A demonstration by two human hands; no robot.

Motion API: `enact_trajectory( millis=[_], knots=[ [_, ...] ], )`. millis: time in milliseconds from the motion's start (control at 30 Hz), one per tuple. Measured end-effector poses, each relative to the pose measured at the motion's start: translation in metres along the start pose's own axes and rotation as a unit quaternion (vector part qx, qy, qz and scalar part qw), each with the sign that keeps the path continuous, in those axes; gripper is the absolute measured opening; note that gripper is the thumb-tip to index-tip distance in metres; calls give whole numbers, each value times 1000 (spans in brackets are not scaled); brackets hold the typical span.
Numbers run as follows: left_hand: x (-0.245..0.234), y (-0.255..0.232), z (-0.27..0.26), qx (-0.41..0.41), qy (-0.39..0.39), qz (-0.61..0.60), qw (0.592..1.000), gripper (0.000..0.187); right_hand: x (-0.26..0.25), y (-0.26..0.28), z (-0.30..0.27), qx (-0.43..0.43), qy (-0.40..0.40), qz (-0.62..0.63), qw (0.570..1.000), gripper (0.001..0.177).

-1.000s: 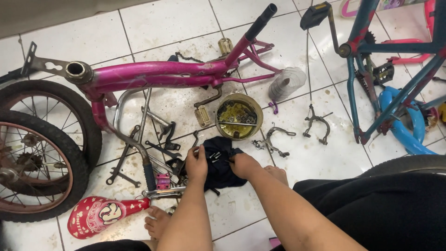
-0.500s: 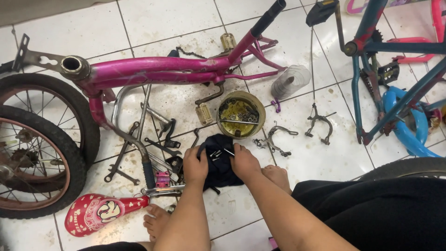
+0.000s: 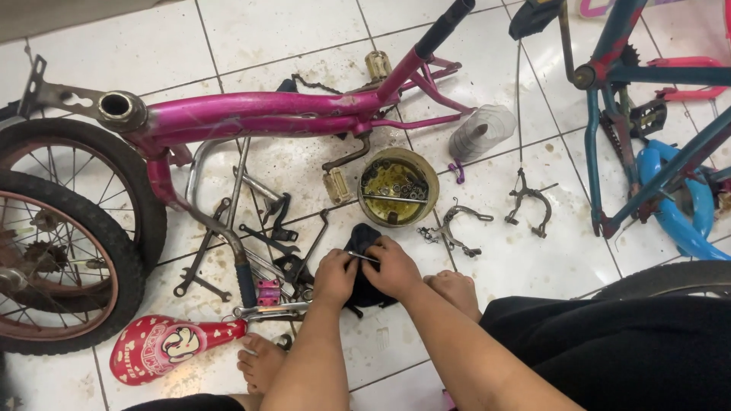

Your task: Cleaning small bicycle components and hardware using a cloth over a container

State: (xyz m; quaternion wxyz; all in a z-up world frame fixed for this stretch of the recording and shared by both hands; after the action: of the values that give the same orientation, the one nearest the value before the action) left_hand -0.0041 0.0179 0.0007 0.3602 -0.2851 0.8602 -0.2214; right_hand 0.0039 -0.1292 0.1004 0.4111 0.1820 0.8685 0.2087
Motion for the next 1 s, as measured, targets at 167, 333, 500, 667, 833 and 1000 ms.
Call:
enact_trajectory(
  millis=[167, 333, 500, 667, 833, 1000],
  knots=[
    [-15, -23, -18, -10, -32, 9, 999, 46, 4, 0, 5, -16, 24, -41, 999, 30],
    [-12, -24, -19, -35, -53, 36, 997, 47, 19, -12, 9, -35, 53, -90, 994, 39],
    [7, 0, 10, -52, -65, 84, 993, 31, 26, -18, 20, -27, 54, -78, 995, 47],
    [4, 2, 13, -70, -75, 42, 994, 27, 24, -21, 28, 6, 29, -12, 999, 42],
    [0, 3, 10, -57, -77, -25, 995, 26, 25, -28, 37, 29, -11, 39, 999, 31],
    [3, 15, 16, -42, -82, -65, 994, 24, 29, -36, 40, 47, -49, 93, 993, 27]
  ],
)
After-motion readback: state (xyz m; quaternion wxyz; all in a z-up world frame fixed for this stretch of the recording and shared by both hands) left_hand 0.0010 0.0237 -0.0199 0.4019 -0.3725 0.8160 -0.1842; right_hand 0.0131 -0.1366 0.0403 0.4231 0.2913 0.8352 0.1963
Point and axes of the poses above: each hand's wrist, its own z-axis towards the middle knuckle, its own x-axis out of the palm, y = z × x, the point moved 2 cm from there along z, towards the middle knuckle, and after that the axes turned 8 degrees about y, right-handed, at the moved point
